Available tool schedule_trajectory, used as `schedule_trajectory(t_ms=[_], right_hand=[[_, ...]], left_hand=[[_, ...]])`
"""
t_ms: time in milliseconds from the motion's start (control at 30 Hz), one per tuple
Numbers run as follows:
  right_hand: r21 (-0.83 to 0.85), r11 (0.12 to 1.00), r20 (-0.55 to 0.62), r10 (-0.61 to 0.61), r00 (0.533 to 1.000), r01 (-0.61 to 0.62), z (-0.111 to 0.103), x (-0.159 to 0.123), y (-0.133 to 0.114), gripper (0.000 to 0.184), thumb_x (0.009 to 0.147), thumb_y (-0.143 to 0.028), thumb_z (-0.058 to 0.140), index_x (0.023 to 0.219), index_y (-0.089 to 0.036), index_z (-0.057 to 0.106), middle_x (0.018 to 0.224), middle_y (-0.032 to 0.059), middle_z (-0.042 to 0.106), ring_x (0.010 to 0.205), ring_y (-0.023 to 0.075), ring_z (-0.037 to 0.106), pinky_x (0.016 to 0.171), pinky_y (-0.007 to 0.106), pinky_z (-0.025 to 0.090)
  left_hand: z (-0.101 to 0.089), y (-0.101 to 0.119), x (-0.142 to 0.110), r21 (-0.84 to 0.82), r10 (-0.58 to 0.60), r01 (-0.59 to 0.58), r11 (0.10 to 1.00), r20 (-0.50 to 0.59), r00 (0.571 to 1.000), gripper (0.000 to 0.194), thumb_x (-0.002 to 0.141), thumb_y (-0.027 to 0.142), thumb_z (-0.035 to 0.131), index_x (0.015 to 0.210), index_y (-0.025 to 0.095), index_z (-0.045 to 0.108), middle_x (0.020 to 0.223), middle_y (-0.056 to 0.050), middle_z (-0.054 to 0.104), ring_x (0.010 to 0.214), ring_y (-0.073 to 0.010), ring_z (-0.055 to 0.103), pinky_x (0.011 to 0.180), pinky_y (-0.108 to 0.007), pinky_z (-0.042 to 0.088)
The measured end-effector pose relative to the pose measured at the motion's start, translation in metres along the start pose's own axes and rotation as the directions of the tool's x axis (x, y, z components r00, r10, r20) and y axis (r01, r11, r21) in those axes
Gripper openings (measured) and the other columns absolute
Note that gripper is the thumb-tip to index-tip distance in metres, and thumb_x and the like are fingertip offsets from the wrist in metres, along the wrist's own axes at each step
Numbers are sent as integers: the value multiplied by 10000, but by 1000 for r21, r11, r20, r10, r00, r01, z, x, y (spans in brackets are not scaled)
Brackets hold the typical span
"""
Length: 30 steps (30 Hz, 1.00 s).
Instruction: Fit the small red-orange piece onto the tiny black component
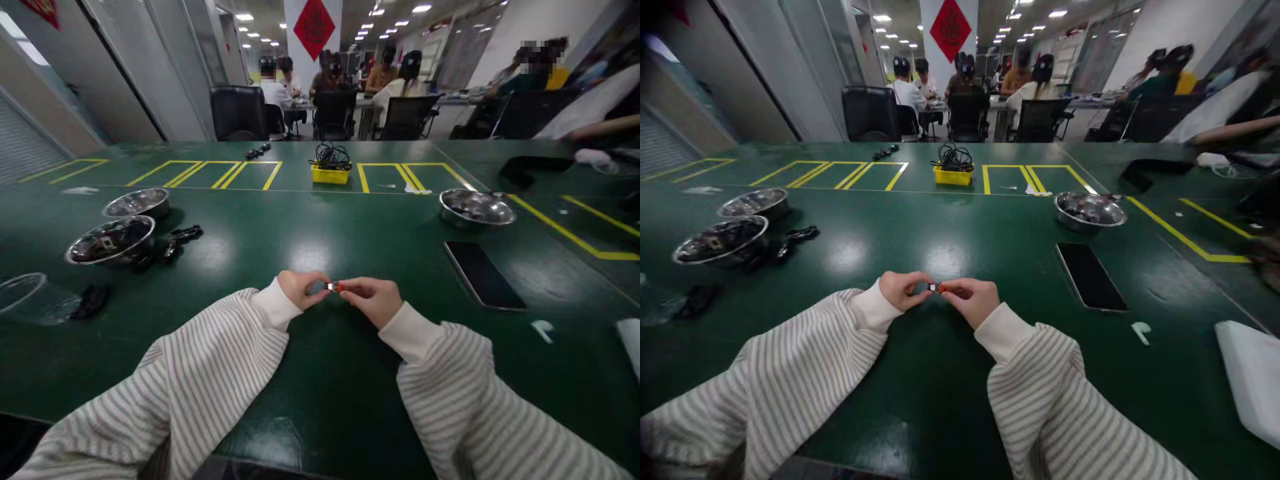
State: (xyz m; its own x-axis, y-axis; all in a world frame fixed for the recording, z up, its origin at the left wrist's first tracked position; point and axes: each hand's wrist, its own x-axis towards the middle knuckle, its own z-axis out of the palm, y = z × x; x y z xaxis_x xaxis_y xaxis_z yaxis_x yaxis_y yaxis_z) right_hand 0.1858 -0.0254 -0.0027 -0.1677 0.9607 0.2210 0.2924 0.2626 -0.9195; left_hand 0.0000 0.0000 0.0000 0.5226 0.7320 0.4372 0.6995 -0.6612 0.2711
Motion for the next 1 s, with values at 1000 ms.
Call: schedule_trajectory(t_ms=[1000], right_hand=[[-99,922,15,-374,927,374,-6,-1,-5,138,671,-117,574,772,-193,630,754,37,616,665,129,577,592,256,497]], left_hand=[[-1,8,-6,-160,-16,5,987,-68,998,214,661,345,531,756,164,596,365,103,238,307,-16,240,344,-130,203]])
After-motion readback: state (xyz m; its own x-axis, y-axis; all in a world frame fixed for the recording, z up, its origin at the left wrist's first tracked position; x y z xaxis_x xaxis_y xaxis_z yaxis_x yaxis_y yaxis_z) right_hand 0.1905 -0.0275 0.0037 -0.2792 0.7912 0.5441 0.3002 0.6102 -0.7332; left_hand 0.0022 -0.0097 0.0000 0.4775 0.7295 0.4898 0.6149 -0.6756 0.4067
